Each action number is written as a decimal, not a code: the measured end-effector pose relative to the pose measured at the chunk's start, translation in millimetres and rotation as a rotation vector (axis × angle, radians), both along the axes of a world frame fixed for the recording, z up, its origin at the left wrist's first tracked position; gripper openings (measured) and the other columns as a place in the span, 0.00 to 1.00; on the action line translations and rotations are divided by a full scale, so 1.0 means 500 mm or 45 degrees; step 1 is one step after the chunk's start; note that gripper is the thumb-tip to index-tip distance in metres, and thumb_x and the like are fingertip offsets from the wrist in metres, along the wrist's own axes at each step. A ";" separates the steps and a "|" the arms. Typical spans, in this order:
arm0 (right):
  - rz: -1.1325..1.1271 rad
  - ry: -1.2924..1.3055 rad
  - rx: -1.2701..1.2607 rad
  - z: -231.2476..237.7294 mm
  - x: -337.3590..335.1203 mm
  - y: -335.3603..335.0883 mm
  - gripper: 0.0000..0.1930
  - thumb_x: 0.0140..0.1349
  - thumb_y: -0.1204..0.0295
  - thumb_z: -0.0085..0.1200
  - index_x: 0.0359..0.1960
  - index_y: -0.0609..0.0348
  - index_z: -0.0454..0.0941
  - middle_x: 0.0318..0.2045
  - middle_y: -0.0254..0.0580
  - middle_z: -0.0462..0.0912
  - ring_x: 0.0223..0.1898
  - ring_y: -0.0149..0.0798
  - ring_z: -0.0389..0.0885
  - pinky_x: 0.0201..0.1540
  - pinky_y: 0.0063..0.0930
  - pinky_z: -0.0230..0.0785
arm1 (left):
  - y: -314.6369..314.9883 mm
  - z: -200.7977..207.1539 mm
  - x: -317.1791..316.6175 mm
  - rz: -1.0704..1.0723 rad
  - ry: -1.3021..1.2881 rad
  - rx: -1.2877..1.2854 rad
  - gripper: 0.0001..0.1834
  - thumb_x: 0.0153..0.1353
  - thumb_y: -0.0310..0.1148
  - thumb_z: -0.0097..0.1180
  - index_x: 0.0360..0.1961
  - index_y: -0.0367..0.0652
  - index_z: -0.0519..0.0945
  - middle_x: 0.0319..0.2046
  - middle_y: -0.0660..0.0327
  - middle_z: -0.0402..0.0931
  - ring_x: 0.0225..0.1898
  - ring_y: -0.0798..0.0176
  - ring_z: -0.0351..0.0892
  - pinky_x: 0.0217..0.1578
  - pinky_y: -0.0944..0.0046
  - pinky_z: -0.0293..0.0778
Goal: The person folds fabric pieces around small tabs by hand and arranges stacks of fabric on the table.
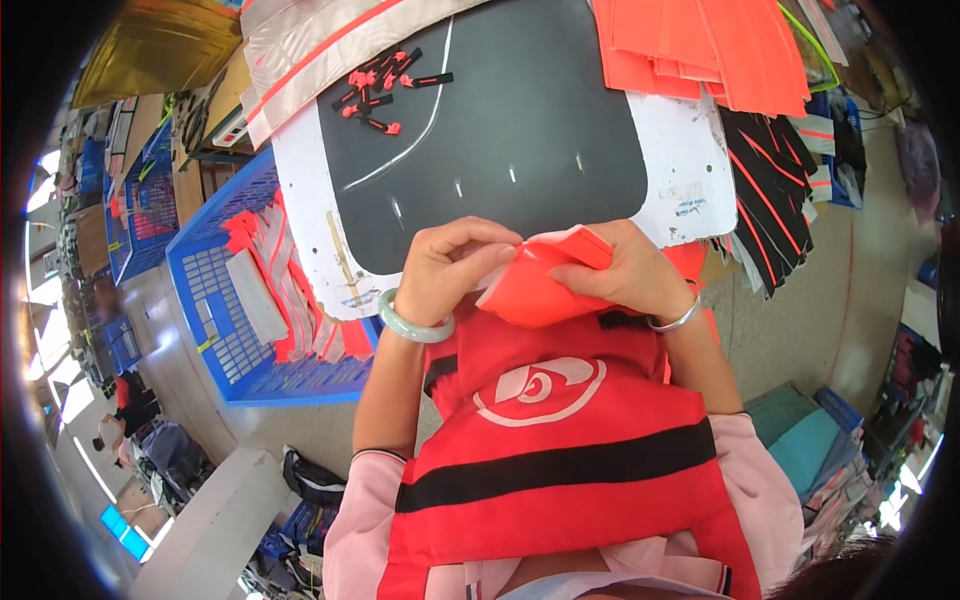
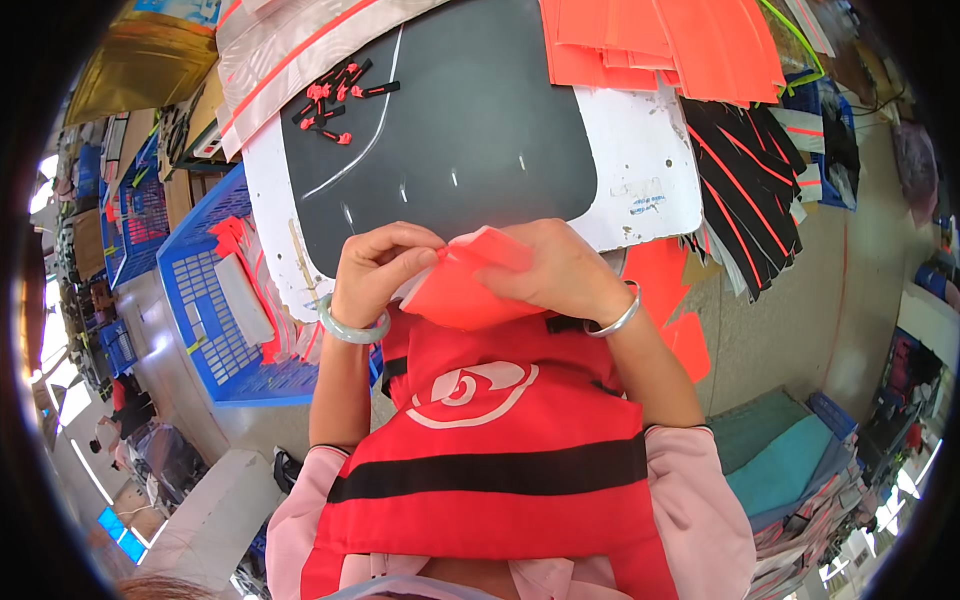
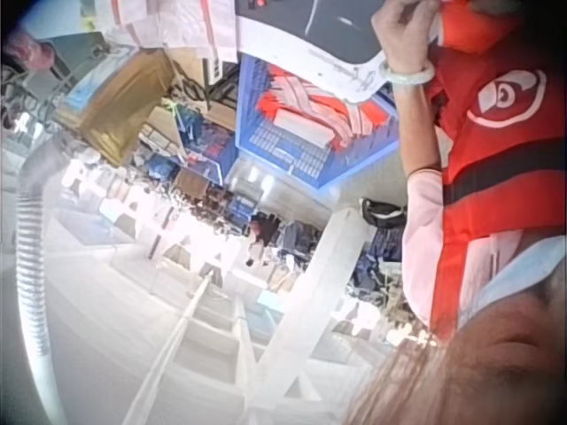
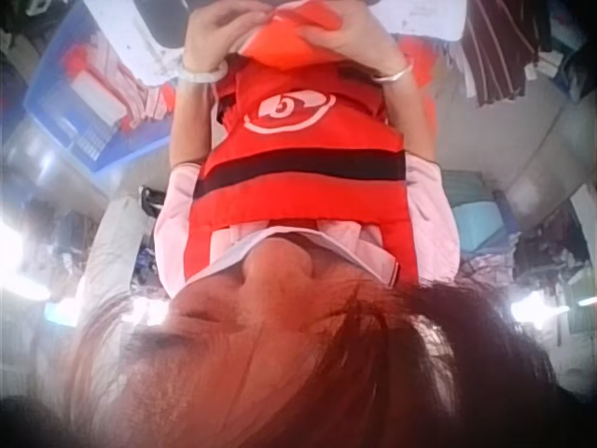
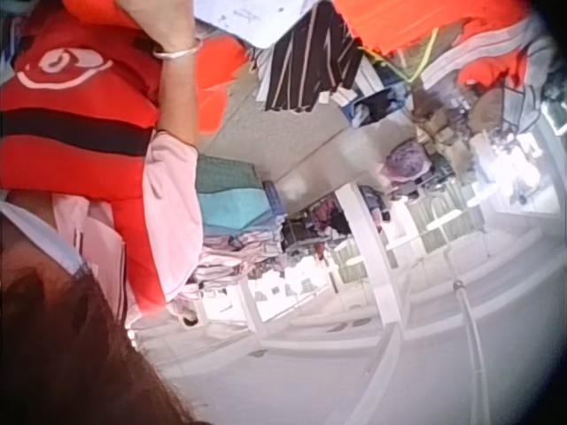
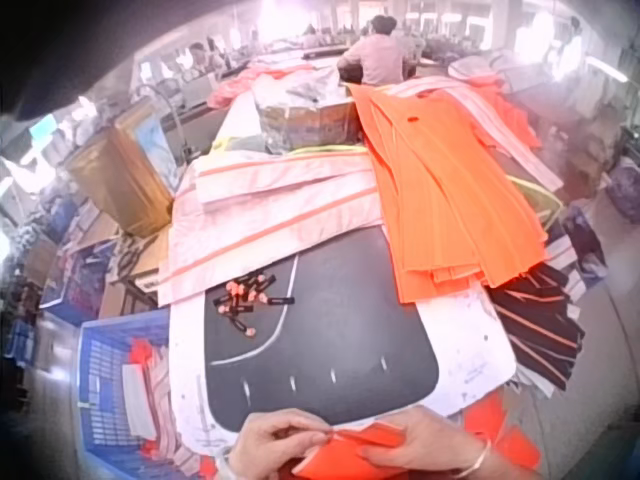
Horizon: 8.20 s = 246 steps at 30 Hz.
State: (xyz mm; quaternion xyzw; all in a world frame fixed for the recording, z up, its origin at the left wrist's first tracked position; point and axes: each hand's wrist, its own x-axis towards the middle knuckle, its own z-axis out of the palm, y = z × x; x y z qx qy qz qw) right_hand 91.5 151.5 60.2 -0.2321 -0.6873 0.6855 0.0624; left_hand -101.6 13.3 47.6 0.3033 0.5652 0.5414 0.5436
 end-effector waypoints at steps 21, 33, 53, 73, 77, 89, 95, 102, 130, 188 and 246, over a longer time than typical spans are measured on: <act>-0.152 -0.141 0.518 0.002 0.034 -0.003 0.09 0.56 0.73 0.61 0.37 0.64 0.82 0.24 0.43 0.81 0.25 0.31 0.78 0.31 0.25 0.69 | 0.041 0.041 0.024 -0.073 -0.105 -0.103 0.12 0.61 0.21 0.59 0.46 0.32 0.80 0.40 0.58 0.82 0.42 0.69 0.80 0.45 0.71 0.75; -0.231 0.082 0.137 0.007 0.049 -0.016 0.07 0.59 0.76 0.58 0.39 0.63 0.80 0.33 0.41 0.83 0.33 0.36 0.80 0.37 0.26 0.71 | 0.004 0.024 0.147 0.329 0.502 0.229 0.15 0.53 0.14 0.58 0.42 0.36 0.83 0.38 0.56 0.80 0.40 0.63 0.80 0.42 0.67 0.75; -0.210 0.274 0.174 0.024 0.062 -0.018 0.07 0.53 0.84 0.57 0.32 0.61 0.76 0.34 0.41 0.81 0.37 0.34 0.78 0.45 0.27 0.72 | 0.013 0.044 0.158 0.163 0.857 0.548 0.19 0.52 0.09 0.52 0.43 0.36 0.84 0.36 0.55 0.78 0.38 0.60 0.79 0.38 0.67 0.74; -0.340 0.164 0.361 0.001 0.113 -0.042 0.14 0.52 0.87 0.57 0.41 0.61 0.82 0.37 0.43 0.85 0.38 0.42 0.83 0.42 0.30 0.75 | 0.035 0.033 0.199 0.149 0.800 0.436 0.14 0.47 0.18 0.68 0.36 0.37 0.83 0.31 0.57 0.77 0.31 0.58 0.78 0.31 0.63 0.74; -0.354 0.171 0.459 -0.007 0.104 -0.042 0.05 0.57 0.81 0.58 0.35 0.62 0.80 0.31 0.43 0.82 0.31 0.44 0.81 0.33 0.29 0.73 | 0.036 0.029 0.196 0.120 0.925 0.462 0.14 0.47 0.19 0.67 0.37 0.38 0.82 0.31 0.56 0.77 0.32 0.55 0.77 0.32 0.61 0.74; -0.356 0.094 0.398 0.002 0.111 -0.035 0.09 0.54 0.83 0.59 0.37 0.60 0.81 0.30 0.43 0.82 0.28 0.43 0.80 0.31 0.29 0.72 | 0.047 0.017 0.194 0.067 0.809 0.471 0.14 0.49 0.19 0.66 0.38 0.37 0.81 0.33 0.55 0.77 0.33 0.53 0.77 0.32 0.60 0.75; -0.319 0.071 0.478 -0.025 0.138 -0.040 0.08 0.53 0.82 0.60 0.36 0.61 0.82 0.30 0.44 0.83 0.28 0.43 0.81 0.32 0.29 0.73 | 0.046 0.018 0.200 -0.027 0.638 0.385 0.12 0.50 0.18 0.64 0.38 0.37 0.80 0.33 0.54 0.77 0.33 0.53 0.78 0.32 0.60 0.75; -0.388 -0.019 0.400 -0.022 0.142 -0.051 0.09 0.53 0.80 0.61 0.37 0.60 0.82 0.32 0.44 0.83 0.32 0.45 0.82 0.34 0.31 0.74 | 0.052 0.019 0.202 -0.076 0.759 0.404 0.11 0.52 0.19 0.63 0.37 0.36 0.80 0.33 0.54 0.77 0.33 0.52 0.78 0.32 0.60 0.75; -0.199 -0.009 0.435 -0.017 0.164 -0.007 0.12 0.53 0.73 0.66 0.40 0.59 0.83 0.34 0.45 0.84 0.40 0.47 0.83 0.48 0.34 0.73 | 0.068 0.013 0.188 -0.235 0.715 0.312 0.07 0.57 0.24 0.61 0.38 0.38 0.82 0.30 0.52 0.77 0.32 0.49 0.78 0.34 0.58 0.74; 0.241 -0.126 0.838 0.148 0.020 0.094 0.16 0.65 0.69 0.49 0.54 0.51 0.77 0.31 0.48 0.83 0.28 0.53 0.81 0.33 0.40 0.73 | -0.002 0.121 -0.176 0.660 -0.500 1.084 0.52 0.55 0.54 0.67 0.71 0.42 0.53 0.66 0.53 0.63 0.67 0.51 0.63 0.66 0.45 0.62; -0.306 -0.105 0.551 0.058 0.020 0.085 0.09 0.60 0.70 0.59 0.39 0.62 0.80 0.27 0.52 0.79 0.27 0.53 0.76 0.34 0.33 0.71 | 0.101 -0.083 -0.136 0.434 0.344 0.117 0.04 0.61 0.23 0.59 0.30 0.39 0.75 0.39 0.59 0.82 0.37 0.66 0.80 0.39 0.68 0.74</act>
